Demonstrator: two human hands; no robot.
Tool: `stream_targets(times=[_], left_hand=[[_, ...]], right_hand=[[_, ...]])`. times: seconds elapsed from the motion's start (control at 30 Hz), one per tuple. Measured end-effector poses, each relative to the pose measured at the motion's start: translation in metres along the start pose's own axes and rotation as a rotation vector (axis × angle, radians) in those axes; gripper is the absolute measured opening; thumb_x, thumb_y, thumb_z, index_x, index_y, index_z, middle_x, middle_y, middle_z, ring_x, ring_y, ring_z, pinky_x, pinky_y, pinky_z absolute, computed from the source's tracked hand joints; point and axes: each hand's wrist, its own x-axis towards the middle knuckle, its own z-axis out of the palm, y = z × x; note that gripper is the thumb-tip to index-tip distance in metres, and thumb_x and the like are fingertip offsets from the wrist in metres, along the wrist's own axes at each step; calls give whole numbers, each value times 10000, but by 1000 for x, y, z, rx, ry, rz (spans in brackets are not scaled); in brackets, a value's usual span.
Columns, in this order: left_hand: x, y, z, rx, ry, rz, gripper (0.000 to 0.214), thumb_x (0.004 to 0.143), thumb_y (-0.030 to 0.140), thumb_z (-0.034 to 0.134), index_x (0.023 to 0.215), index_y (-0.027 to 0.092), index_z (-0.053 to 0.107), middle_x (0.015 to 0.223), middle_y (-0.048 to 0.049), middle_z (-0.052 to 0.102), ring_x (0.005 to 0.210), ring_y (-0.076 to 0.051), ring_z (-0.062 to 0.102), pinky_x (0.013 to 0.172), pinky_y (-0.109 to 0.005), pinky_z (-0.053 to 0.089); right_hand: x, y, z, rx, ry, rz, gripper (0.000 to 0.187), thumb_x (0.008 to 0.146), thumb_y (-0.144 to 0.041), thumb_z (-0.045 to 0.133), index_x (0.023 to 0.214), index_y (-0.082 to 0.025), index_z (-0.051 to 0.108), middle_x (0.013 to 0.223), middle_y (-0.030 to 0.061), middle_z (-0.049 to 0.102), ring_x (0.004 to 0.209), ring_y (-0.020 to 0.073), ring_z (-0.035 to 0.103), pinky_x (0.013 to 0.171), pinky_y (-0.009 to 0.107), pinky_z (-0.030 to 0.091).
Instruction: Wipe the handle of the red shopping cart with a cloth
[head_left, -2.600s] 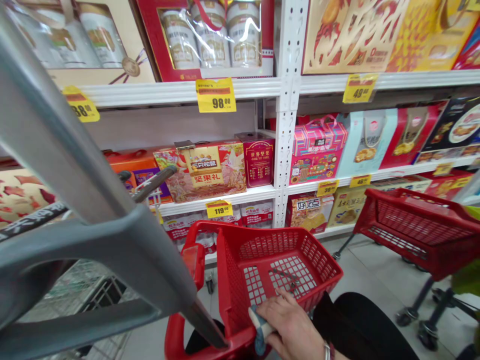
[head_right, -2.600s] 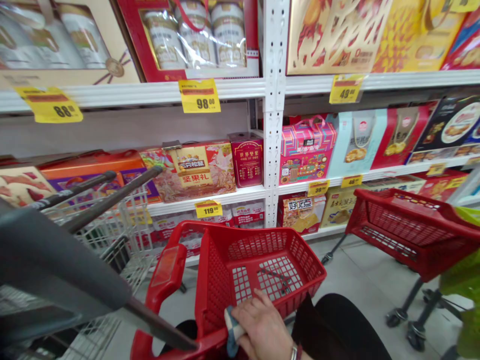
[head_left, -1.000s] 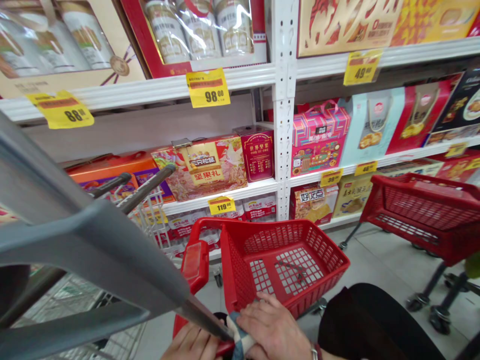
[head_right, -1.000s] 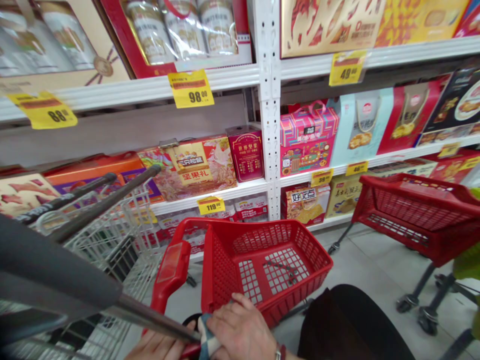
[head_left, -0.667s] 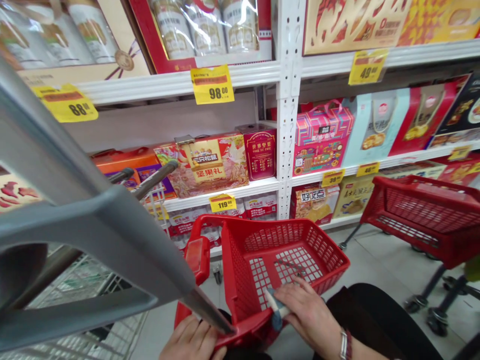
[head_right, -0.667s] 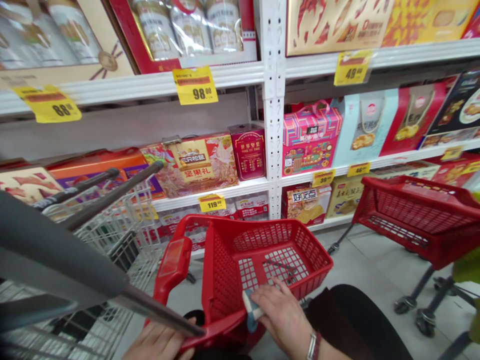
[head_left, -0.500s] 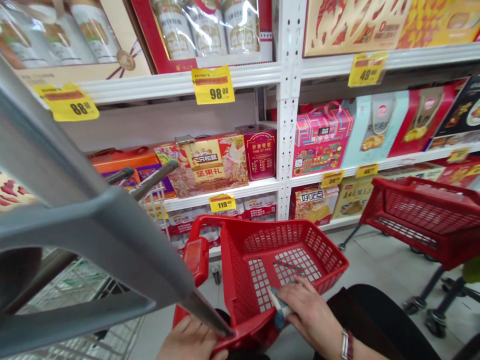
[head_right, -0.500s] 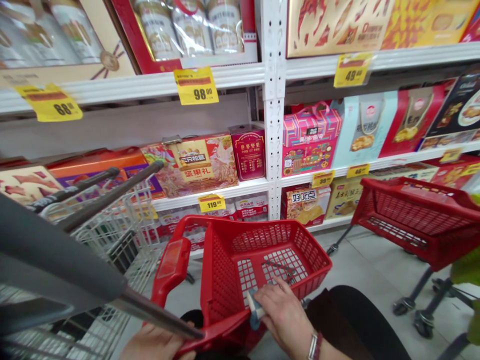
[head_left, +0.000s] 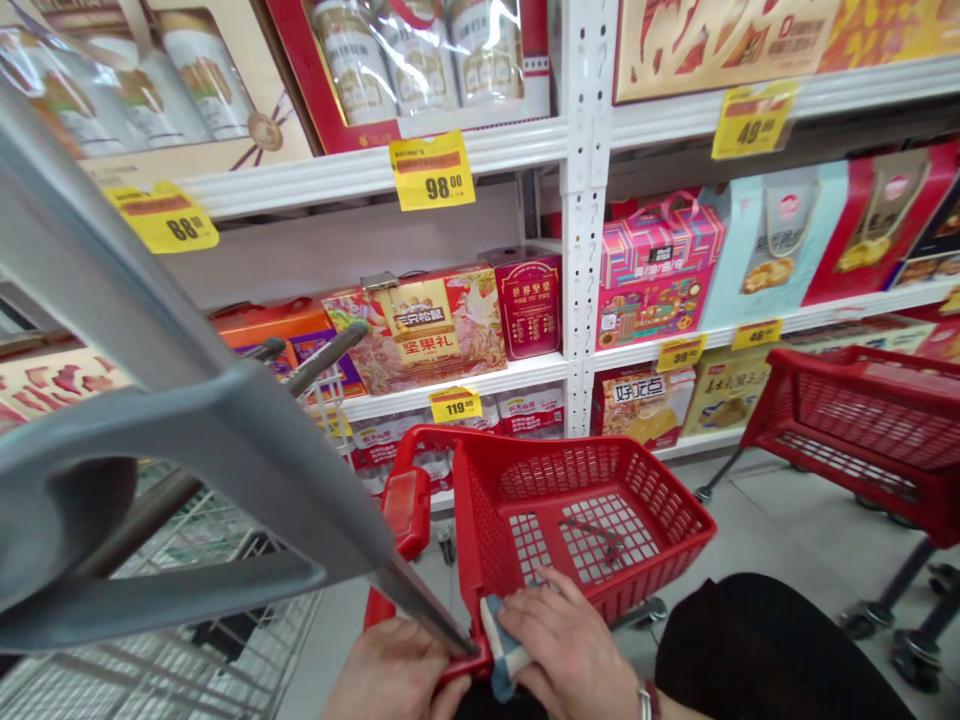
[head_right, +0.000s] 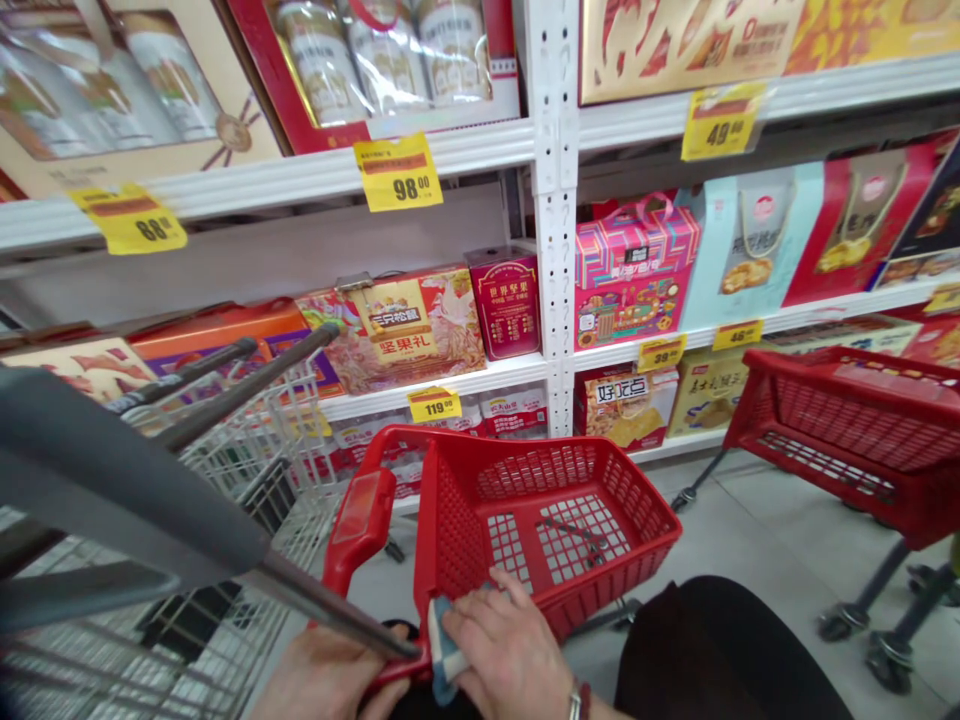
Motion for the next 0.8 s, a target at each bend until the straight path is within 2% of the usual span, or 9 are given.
stream_targets(times=[0.17,0.33,0.4,0.5,0.63,0.8], left_hand=[[-2,9,3,44,153,-24,278,1022,411,460,940,262,680,789,-11,727,717,-202,709,682,-317,568],[-3,15,7,72,210,-60,370,1026,481,477,796,249,652,679,-11,667,625,-185,665,610,-301,517],[-2,15,7,78,228,-63,383,1025,496,479,787,249,649,661,-9,650,619,-186,658,601,-303,509],[-1,16,6,84,244,-65,387,1021,501,489,770,249,640,649,-6,637,605,-196,650,581,-322,504],[2,16,5,87,268,-60,369,1020,488,488,774,253,632,653,4,638,585,-211,646,551,-353,503],[4,16,6,99,295,-58,369,1020,486,473,751,271,605,636,20,625,567,-223,636,526,-386,504]], right_hand=[[-23,18,-7,21,1,45,387,984,-241,674,1344,-238,531,1241,43,720,1119,204,672,1215,430,258],[-61,58,-20,-65,-31,145,468,960,-135,634,1391,-274,518,1236,52,719,1129,238,674,1179,507,320],[-67,64,-23,-75,-27,165,454,953,-118,616,1372,-276,540,1233,54,719,1129,243,675,1165,516,346],[-59,50,-18,-45,-24,172,432,938,-115,614,1342,-262,564,1233,56,714,1135,242,669,1168,517,354],[-29,11,-1,21,11,120,477,901,-127,667,1352,-223,549,1243,71,708,1149,245,651,1182,497,340],[-4,-20,11,69,57,72,488,903,-237,736,1352,-211,546,1273,85,699,1156,255,644,1171,471,349]])
